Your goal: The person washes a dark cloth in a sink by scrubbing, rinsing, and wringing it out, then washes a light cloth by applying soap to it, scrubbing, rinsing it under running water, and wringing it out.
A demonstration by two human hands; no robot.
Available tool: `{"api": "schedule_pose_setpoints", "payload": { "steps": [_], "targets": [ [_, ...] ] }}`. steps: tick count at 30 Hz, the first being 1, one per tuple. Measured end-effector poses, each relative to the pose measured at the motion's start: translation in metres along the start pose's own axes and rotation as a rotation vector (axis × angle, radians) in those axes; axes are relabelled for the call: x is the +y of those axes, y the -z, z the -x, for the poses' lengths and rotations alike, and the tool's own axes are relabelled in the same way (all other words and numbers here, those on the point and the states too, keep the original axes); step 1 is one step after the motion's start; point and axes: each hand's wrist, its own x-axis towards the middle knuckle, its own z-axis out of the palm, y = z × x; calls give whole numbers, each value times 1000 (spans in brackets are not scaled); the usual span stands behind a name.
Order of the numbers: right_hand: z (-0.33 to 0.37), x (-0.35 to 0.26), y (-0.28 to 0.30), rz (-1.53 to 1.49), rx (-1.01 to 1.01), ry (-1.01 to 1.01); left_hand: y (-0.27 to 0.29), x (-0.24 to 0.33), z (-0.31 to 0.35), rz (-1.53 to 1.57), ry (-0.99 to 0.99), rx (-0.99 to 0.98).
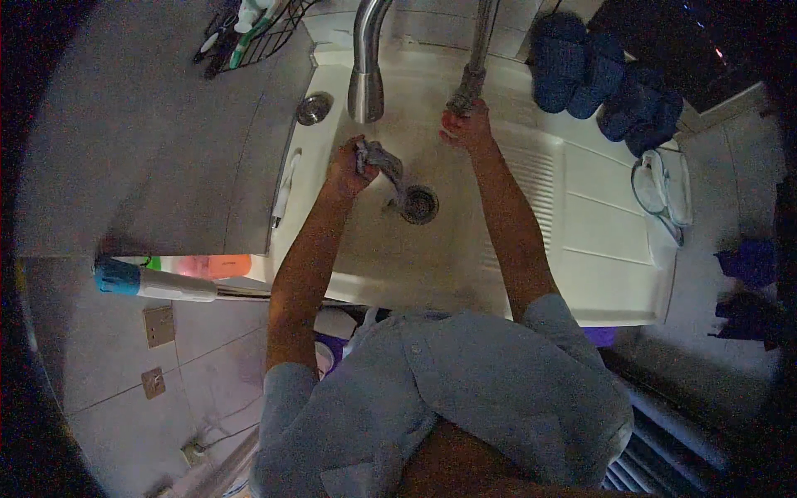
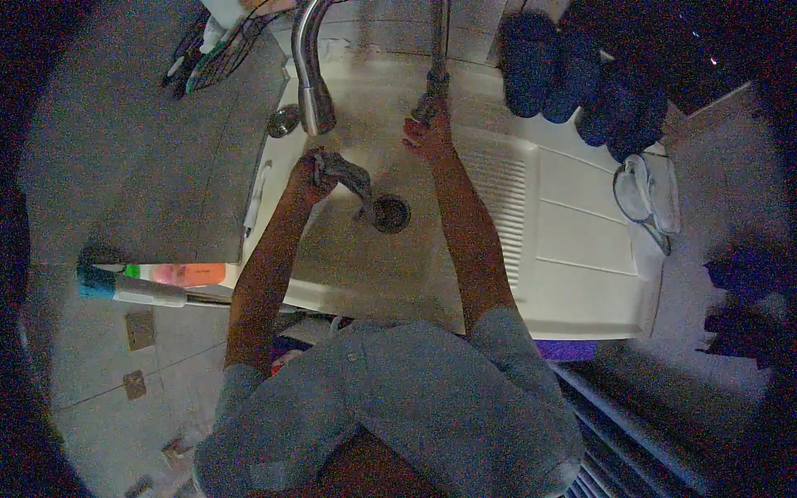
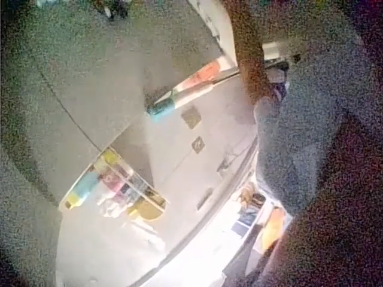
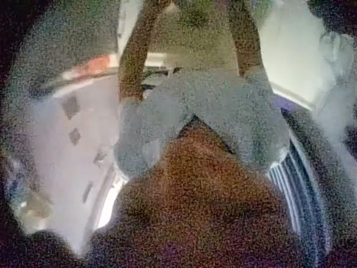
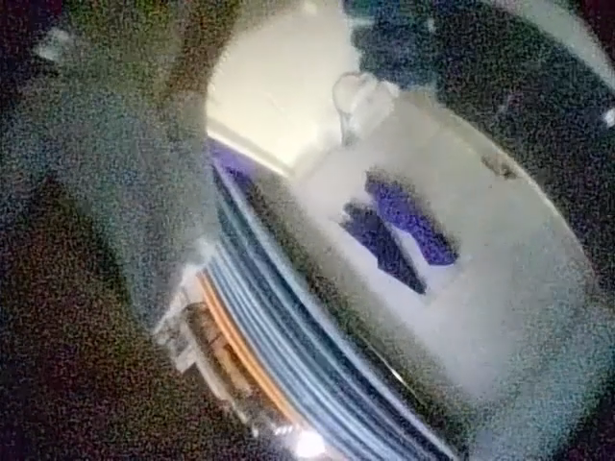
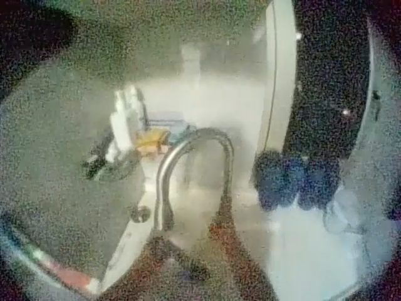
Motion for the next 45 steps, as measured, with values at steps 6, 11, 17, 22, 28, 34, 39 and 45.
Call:
{"api": "schedule_pose_setpoints", "payload": {
  "steps": [6, 11, 17, 22, 28, 34, 39, 45],
  "targets": [
    [-13, -12, 21, 36, 278, 379, -3, 1, -10, -195, -207, 192],
    [-22, -2, 23, 159, 142, 310, 45, 4, -34, -482, -259, 68],
    [-47, 15, 3, 67, 669, 593, 53, 4, -39, -555, -305, 55],
    [-40, -24, 79, -58, 500, 930, 86, -3, -90, -1309, -860, -100],
    [-47, 7, 28, 121, 766, 688, 68, 3, -53, -1605, -769, -4],
    [-51, 14, 9, 119, 819, 803, 73, 6, -72, -1506, -764, -139],
    [-35, 0, 38, -39, 741, 672, 50, 1, -74, -284, -44, -127],
    [-46, 19, 3, 7, 688, 745, 102, -6, -109, -1506, -946, -213]
  ]
}}
